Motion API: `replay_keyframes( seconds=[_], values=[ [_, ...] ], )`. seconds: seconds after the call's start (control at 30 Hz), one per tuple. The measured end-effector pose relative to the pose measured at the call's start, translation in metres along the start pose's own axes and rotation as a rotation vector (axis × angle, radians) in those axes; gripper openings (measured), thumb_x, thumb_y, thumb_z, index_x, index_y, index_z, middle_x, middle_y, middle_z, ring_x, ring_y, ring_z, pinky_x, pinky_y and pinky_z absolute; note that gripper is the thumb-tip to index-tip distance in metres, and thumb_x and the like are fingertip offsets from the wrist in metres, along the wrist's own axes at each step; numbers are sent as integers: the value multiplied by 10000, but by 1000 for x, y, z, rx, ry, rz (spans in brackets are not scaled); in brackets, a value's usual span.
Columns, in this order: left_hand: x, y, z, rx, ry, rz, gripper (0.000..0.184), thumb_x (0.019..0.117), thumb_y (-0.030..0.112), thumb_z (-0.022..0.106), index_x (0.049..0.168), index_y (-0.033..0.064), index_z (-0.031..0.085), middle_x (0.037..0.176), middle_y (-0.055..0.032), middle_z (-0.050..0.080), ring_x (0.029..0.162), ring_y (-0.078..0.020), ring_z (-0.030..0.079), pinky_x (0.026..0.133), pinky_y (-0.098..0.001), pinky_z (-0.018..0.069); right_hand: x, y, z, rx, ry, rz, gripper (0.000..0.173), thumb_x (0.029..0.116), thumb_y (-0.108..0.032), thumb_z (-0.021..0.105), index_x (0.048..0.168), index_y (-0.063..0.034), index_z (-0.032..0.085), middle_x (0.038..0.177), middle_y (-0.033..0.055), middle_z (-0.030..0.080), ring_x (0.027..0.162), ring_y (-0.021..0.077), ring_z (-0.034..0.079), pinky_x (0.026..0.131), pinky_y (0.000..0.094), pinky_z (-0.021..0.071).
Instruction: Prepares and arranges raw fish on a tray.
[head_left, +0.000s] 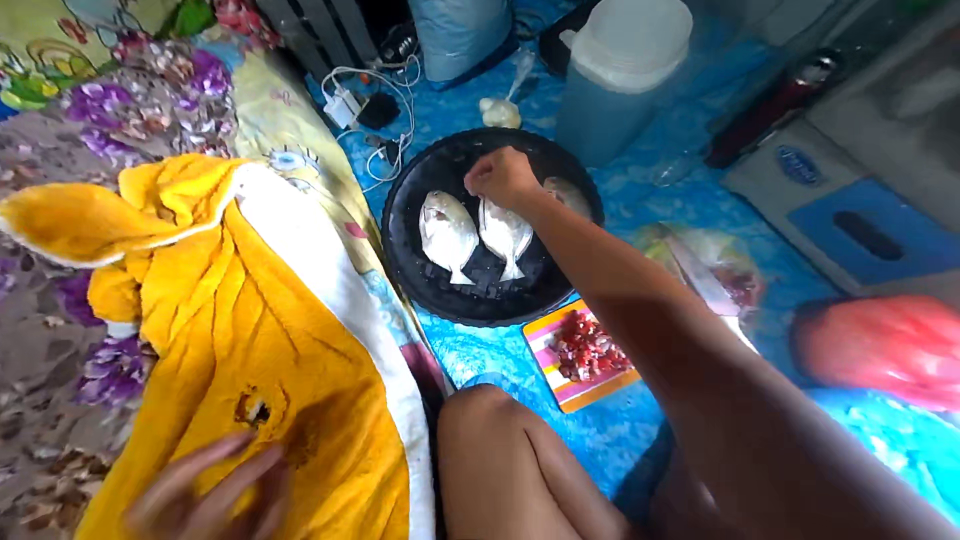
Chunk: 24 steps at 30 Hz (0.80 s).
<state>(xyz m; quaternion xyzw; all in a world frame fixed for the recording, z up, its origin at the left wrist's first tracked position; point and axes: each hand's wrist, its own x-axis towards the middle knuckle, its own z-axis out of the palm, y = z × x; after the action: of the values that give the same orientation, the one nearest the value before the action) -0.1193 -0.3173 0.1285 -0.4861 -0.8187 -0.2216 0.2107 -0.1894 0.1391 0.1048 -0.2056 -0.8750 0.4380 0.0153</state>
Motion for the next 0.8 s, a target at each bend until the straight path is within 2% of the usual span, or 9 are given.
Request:
replay_keyframes(
  seconds=[0.07,0.13,0.2,0.3,0.4,0.47,0.6,0.67,0.8],
  values=[
    [67,24,84,-177,209,140,101,1003,190,608,1103,206,601,1260,8,513,1226,-64,505,1093,-209,393,10,-16,-5,-159,-27,-17,219,995,-124,649,1139,12,743,1150,212,723,1099,355,688,996,548,516],
    [122,59,168,-417,459,107,60,995,182,628,1045,210,642,1241,32,528,1196,-35,522,1051,-194,432,17,-22,-15,-319,-39,0,248,1010,-106,616,1193,27,716,1261,249,675,1225,400,629,1048,574,483],
    [168,92,234,-554,750,-119,57,938,129,639,963,180,641,1240,23,526,1175,-41,543,1006,-222,493,25,-15,-26,-440,-21,14,254,1020,-89,582,1212,27,700,1297,262,648,1269,421,599,1053,593,479],
    [193,111,289,-672,989,-495,250,875,18,600,1121,61,613,1327,-70,492,1195,-102,553,909,-250,548,27,8,-35,-490,-44,-26,238,1030,-86,570,1188,15,718,1254,255,675,1247,419,615,1057,592,475],
    [174,93,310,-595,991,-727,358,840,-4,580,1186,-96,556,1318,-217,463,1155,-164,539,874,-237,524,21,30,-31,-454,-98,-139,225,1010,-120,616,1120,21,752,1152,254,716,1165,420,657,1032,595,481],
    [162,70,310,-490,973,-787,396,830,-53,556,1204,-177,518,1264,-297,503,1140,-243,538,891,-282,501,16,37,-32,-414,-106,-165,223,1014,-131,621,1114,16,756,1128,240,726,1129,399,675,1017,573,489],
    [163,45,305,-518,1028,-752,437,823,-113,526,1253,-175,472,1248,-214,508,1141,-189,548,935,-273,498,13,63,-53,-377,-29,-88,211,994,-122,655,1119,18,752,1141,244,718,1110,389,679,1006,564,502],
    [166,45,308,-565,1025,-769,449,816,-122,520,1257,-178,461,1261,-201,501,1148,-171,542,934,-263,497,15,81,-69,-434,-37,0,233,1024,-121,615,1161,22,739,1198,260,697,1175,407,649,1048,575,471],
    [170,48,310,-632,1002,-788,456,820,-109,519,1269,-165,465,1281,-178,494,1176,-163,533,971,-274,487,12,110,-86,-536,-29,42,268,1058,-133,549,1182,34,719,1185,275,699,1174,438,651,1042,605,467]
  ],
)
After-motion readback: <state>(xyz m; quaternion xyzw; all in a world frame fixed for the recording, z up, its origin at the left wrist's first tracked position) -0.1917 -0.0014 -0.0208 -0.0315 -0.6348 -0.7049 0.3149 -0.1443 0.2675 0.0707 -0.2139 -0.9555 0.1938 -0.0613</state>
